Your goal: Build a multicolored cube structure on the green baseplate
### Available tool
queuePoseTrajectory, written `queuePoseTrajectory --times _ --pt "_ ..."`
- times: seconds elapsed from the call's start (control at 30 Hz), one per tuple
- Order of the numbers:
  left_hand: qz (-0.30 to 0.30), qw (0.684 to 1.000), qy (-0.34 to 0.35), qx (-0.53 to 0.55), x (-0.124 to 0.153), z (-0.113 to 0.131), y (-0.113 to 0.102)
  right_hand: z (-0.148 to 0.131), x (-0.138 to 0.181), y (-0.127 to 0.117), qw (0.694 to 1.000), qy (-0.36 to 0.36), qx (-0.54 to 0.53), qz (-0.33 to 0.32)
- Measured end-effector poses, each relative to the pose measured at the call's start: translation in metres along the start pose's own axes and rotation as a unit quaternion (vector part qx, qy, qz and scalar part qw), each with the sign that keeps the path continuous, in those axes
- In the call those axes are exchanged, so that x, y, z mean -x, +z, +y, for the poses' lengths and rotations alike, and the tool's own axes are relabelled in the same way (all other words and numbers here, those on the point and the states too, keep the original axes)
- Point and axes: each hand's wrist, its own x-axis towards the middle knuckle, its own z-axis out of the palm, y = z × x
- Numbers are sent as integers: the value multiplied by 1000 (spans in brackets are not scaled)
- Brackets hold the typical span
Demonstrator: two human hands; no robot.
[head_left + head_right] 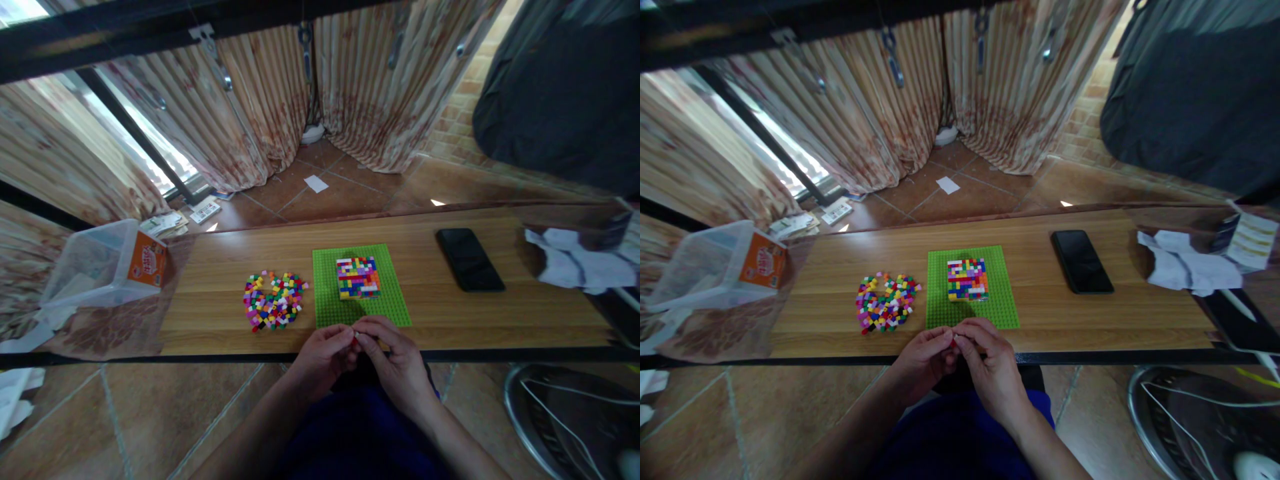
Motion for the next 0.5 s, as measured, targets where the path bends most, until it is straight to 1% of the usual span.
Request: queuePoseTrajectory --times 0.23,0.37,0.5 --pt "-1 1000 -13 25 -1 -2 2 3 3 0 1000 -2 8 28" --pt "-7 1000 -6 19 0 -2 3 3 2 -2 1000 8 -8 9" --pt "3 1000 -2 8 -1 -3 2 4 2 -3 999 25 -36 -8"
